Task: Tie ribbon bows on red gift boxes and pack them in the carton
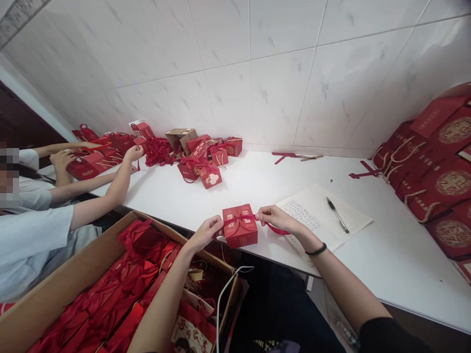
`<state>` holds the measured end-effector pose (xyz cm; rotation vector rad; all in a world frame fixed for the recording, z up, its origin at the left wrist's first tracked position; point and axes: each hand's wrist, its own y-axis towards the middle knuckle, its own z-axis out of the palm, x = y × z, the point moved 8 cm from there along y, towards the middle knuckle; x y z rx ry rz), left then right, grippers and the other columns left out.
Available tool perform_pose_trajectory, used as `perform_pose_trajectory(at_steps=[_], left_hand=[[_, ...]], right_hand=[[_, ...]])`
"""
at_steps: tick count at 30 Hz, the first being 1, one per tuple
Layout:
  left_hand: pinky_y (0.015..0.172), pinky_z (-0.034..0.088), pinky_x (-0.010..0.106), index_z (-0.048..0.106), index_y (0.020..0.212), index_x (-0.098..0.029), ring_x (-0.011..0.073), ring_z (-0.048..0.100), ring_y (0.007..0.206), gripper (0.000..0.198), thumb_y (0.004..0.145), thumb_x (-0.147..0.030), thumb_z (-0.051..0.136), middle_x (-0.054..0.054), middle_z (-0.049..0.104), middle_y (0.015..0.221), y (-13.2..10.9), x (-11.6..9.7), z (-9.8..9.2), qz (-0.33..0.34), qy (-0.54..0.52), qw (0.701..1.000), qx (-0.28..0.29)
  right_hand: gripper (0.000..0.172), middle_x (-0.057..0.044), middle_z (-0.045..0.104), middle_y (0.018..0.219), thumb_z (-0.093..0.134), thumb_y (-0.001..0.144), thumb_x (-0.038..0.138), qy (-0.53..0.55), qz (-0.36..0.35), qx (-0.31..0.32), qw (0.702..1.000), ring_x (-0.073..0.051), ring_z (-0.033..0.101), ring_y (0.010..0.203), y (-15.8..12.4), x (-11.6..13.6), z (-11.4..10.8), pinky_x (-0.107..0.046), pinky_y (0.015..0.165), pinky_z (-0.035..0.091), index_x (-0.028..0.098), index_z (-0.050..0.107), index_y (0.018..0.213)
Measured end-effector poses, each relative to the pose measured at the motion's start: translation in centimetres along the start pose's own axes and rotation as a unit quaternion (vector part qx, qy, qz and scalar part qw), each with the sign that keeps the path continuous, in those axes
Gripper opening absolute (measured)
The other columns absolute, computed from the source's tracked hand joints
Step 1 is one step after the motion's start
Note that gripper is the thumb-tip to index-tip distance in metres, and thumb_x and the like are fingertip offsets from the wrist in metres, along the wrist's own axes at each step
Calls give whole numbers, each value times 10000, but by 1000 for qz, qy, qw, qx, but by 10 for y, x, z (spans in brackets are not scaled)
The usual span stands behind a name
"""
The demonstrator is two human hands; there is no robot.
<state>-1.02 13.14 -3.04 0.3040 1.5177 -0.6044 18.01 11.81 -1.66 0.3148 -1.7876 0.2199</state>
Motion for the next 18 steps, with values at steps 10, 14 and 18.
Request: perform_pose_trajectory(at_steps=[10, 14, 18], left_hand=[[640, 407, 220, 398, 647, -173, 79, 500, 596, 481, 655, -559, 686, -57, 519, 629, -4, -3, -3, 17, -3, 1000, -7], [642, 419, 227, 384, 629, -175, 84, 510, 590, 497, 627, -550, 710, -57, 506, 606, -5, 0, -3, 10, -20, 999, -35], [675, 442, 241, 393, 630, -168, 87, 530, 617, 475, 640, -519, 713, -50, 525, 639, -7, 1, 4, 8, -26, 999, -24]], right_hand=[[540, 18, 490, 542, 593, 670, 711, 35, 1, 17, 999, -119, 440, 532, 1, 0, 5, -264, 573, 375, 183, 522, 575], [484, 13, 515, 589, 590, 730, 649, 51, -6, 21, 998, -124, 474, 558, -7, 17, 5, -263, 595, 407, 177, 550, 631], [391, -43, 635, 821, 646, 740, 559, 103, -41, 23, 994, -173, 588, 778, -12, 51, 8, -294, 753, 455, 169, 630, 770]])
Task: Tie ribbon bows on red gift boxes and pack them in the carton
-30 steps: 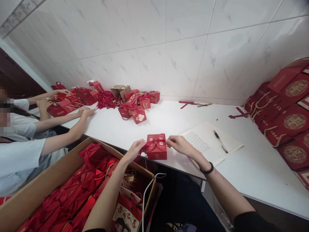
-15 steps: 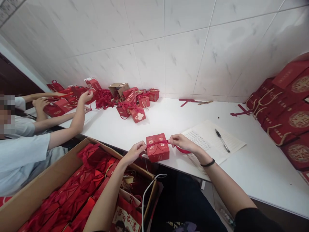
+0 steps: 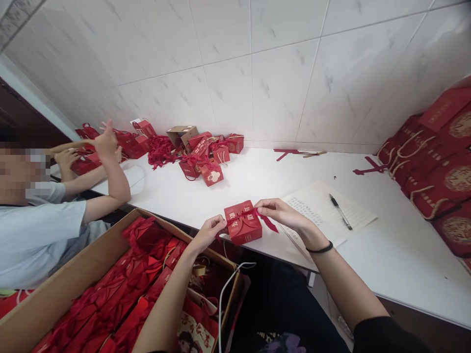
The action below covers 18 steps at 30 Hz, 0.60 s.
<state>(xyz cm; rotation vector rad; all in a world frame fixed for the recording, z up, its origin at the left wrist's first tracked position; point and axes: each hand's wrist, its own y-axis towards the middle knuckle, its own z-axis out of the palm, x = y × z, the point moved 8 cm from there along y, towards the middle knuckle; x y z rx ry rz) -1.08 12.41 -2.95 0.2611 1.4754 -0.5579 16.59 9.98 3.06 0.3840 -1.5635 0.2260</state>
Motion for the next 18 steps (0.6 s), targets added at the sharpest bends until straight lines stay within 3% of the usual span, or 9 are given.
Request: perform_pose_trajectory(at_steps=[4, 9, 13, 16, 18], left_hand=[[643, 431, 236, 415, 635, -164, 90, 528, 611, 428, 695, -501, 672, -35, 550, 639, -2, -5, 10, 8, 59, 998, 26], [459, 271, 185, 432, 683, -175, 43, 345, 426, 400, 695, -501, 665, -85, 424, 477, -6, -19, 11, 12, 91, 996, -9], [426, 180, 177, 484, 785, -186, 29, 224, 391, 368, 692, -495, 661, -115, 295, 474, -11, -37, 13, 4, 80, 997, -9], [451, 261, 198, 552, 767, -173, 55, 315, 442, 273, 726, -430, 632, -65, 409, 535, -15, -56, 19, 27, 186, 982, 9], [529, 340, 212, 601, 793, -174, 88, 425, 544, 180, 732, -341, 628, -23, 534, 649, -19, -70, 23, 69, 291, 954, 10]], right_hand=[[351, -90, 640, 1084, 670, 739, 512, 12, -22, 13, 1000, -216, 603, 956, 9, 14, 17, -326, 846, 458, 162, 664, 766], [299, -44, 682, 789, 629, 767, 448, -45, -48, -45, 997, -182, 620, 736, 18, 2, 23, -291, 703, 480, 153, 674, 779], [224, -35, 689, 786, 602, 781, 374, -94, -64, -94, 989, -190, 624, 748, 16, -5, 19, -289, 706, 479, 168, 689, 765], [196, -39, 691, 855, 551, 816, 301, -126, -80, -80, 986, -191, 630, 786, 13, -2, 21, -299, 745, 480, 180, 703, 842], [208, -42, 684, 908, 515, 830, 252, -144, -95, -65, 983, -187, 630, 814, 11, 2, 23, -304, 769, 476, 188, 703, 894]])
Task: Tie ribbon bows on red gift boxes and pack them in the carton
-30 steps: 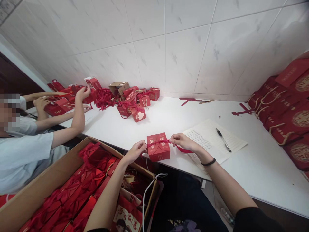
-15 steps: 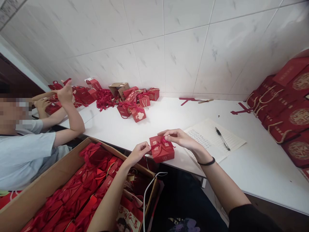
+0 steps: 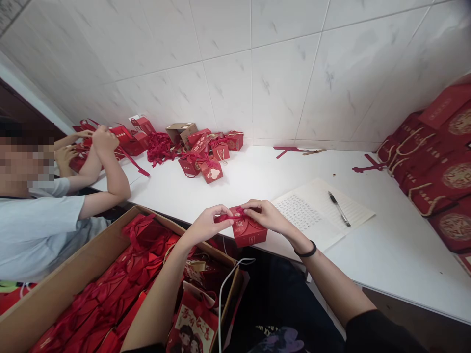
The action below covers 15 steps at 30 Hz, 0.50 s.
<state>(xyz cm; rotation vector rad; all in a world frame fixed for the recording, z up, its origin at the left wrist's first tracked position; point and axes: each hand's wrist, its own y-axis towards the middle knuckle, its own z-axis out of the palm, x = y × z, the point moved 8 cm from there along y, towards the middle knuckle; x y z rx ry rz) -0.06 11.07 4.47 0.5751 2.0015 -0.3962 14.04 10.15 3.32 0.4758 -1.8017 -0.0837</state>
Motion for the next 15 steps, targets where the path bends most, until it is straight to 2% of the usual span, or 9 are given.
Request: perform_pose_trajectory(at_steps=[3, 5, 7, 9, 11, 15], left_hand=[[596, 371, 224, 634, 858, -200, 118, 483, 607, 118, 766, -253, 581, -16, 600, 723, -2, -15, -4, 33, 133, 990, -19], [611, 383, 233, 644, 869, -209, 130, 506, 616, 129, 808, -241, 535, -8, 608, 739, -3, -23, -4, 50, 189, 980, -28], [652, 404, 244, 653, 877, -208, 137, 532, 656, 152, 838, -256, 513, 16, 602, 830, -4, -32, -2, 77, 239, 967, -39], [699, 419, 256, 656, 882, -198, 139, 547, 701, 160, 850, -262, 513, 41, 569, 933, -5, -40, 0, 112, 282, 952, -48], [735, 428, 263, 654, 873, -186, 145, 556, 755, 157, 856, -250, 512, 54, 544, 973, -4, -48, 4, 147, 303, 941, -43], [728, 434, 262, 649, 870, -193, 145, 552, 782, 186, 885, -230, 467, 38, 555, 899, 5, -57, 11, 196, 297, 934, -18]], right_hand=[[215, -41, 679, 941, 483, 838, 202, -16, -10, 11, 1000, -183, 630, 846, 0, 2, 1, -307, 791, 472, 199, 691, 893], [185, -38, 681, 925, 482, 837, 187, -12, -7, 11, 1000, -178, 631, 840, 0, 1, 2, -307, 785, 475, 195, 664, 872], [127, -30, 686, 888, 505, 829, 188, 8, 0, 1, 1000, -174, 636, 819, -1, -3, 2, -309, 767, 482, 192, 610, 901], [149, -16, 692, 852, 538, 817, 197, 32, 12, -12, 999, -170, 642, 800, -1, -8, 1, -310, 757, 487, 197, 548, 966], [170, -13, 694, 851, 552, 807, 195, 47, 25, -15, 998, -166, 646, 806, -1, -12, 2, -304, 761, 486, 195, 536, 976], [96, -18, 685, 851, 542, 792, 166, 36, 29, 4, 999, -162, 637, 789, 1, -11, 3, -275, 741, 475, 176, 619, 848]])
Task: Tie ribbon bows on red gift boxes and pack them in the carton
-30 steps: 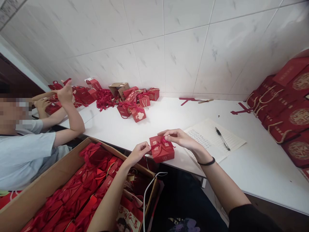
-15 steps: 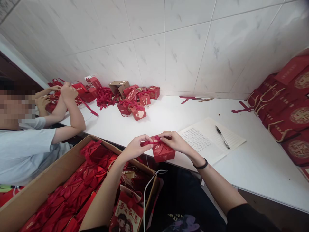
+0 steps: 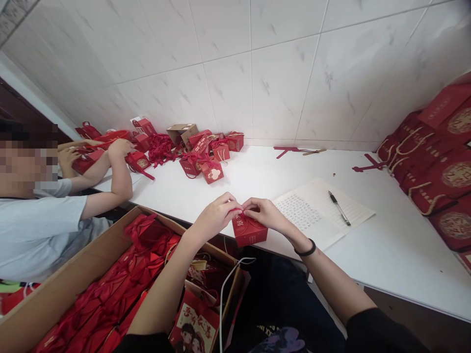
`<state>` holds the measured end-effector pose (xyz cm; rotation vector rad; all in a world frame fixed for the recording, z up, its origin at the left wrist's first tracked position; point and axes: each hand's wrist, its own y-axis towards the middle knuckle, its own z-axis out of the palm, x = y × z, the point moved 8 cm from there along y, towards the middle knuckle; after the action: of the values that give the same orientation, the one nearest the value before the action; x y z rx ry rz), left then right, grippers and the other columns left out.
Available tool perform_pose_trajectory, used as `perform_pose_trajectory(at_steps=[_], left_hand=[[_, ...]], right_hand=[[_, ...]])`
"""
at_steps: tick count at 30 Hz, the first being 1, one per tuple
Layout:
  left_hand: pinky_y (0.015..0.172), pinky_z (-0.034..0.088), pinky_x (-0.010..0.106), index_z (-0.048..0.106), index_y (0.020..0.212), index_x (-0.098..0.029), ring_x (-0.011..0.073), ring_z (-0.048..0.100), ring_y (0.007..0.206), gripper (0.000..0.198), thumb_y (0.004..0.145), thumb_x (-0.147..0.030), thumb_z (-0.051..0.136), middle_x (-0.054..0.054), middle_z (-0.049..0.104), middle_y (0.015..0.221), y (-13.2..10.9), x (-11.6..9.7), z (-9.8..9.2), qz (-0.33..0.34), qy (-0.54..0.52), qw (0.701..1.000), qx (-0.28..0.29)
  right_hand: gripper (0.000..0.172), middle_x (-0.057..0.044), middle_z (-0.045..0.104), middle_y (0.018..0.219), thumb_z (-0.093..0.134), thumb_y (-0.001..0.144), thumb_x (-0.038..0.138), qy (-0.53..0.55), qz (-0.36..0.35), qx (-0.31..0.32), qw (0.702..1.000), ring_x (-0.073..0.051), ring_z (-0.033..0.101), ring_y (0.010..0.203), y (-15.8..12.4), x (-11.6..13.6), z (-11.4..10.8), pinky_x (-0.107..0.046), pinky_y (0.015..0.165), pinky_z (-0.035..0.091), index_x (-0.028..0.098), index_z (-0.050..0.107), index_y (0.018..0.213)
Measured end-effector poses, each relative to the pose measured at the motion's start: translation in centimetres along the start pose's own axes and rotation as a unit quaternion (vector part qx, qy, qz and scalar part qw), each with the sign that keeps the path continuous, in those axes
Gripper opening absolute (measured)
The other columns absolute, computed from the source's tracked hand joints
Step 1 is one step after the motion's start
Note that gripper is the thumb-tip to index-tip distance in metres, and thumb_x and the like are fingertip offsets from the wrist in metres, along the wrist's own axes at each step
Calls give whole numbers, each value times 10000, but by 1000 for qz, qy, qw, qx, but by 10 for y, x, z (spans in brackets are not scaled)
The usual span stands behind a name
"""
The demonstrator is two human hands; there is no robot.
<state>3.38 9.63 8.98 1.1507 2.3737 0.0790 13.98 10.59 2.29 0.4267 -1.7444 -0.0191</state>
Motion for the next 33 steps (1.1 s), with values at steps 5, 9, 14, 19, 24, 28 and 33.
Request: perform_pose_trajectory(at_steps=[5, 9, 14, 19, 24, 28, 33], left_hand=[[728, 450, 264, 646, 847, -194, 134, 561, 773, 158, 867, -211, 490, 16, 571, 860, 18, 7, 3, 6, -55, 998, -5], [749, 460, 249, 644, 844, -197, 127, 581, 788, 108, 829, -203, 537, -2, 620, 843, 28, 24, 10, -27, -128, 991, -12], [731, 472, 255, 620, 853, -185, 143, 601, 799, 138, 823, -278, 524, 3, 648, 835, 27, 54, 26, -88, -204, 974, -50], [731, 468, 278, 599, 900, -187, 139, 574, 768, 125, 804, -227, 528, 6, 630, 830, 15, 67, 35, -104, -179, 973, -100], [862, 450, 352, 649, 775, -192, 186, 549, 923, 96, 786, -205, 554, 49, 625, 898, -2, 49, 33, -64, -133, 980, -130], [967, 403, 405, 668, 792, -188, 218, 517, 1068, 104, 766, -223, 574, 79, 607, 1083, -12, 38, 38, -65, -159, 976, -135], [991, 381, 402, 683, 808, -181, 223, 521, 1091, 188, 796, -309, 546, 90, 606, 1107, -13, 40, 49, -130, -244, 952, -132]], right_hand=[[118, 9, 652, 753, 521, 761, 139, -27, -24, -9, 999, -153, 595, 707, 0, 8, -2, -277, 713, 443, 181, 628, 735], [60, 6, 642, 756, 533, 754, 175, -12, -29, -20, 999, -155, 594, 712, -1, 7, -1, -282, 703, 451, 186, 588, 734], [138, 7, 639, 773, 590, 736, 245, 71, -24, -58, 995, -158, 609, 734, -1, -3, -2, -298, 713, 467, 202, 512, 842], [237, 11, 620, 763, 653, 723, 316, 119, -14, -84, 989, -154, 603, 717, -2, -13, -3, -291, 681, 468, 211, 450, 787], [212, -2, 611, 755, 641, 735, 344, 96, -25, -104, 990, -155, 590, 713, -4, -10, -6, -297, 681, 465, 201, 487, 759], [169, -2, 607, 746, 625, 744, 328, 69, -32, -120, 990, -152, 581, 689, -7, -8, -8, -290, 657, 455, 196, 521, 756], [130, -2, 608, 750, 607, 757, 311, 52, -35, -110, 992, -148, 569, 682, -8, -4, -12, -281, 646, 447, 193, 553, 761]])
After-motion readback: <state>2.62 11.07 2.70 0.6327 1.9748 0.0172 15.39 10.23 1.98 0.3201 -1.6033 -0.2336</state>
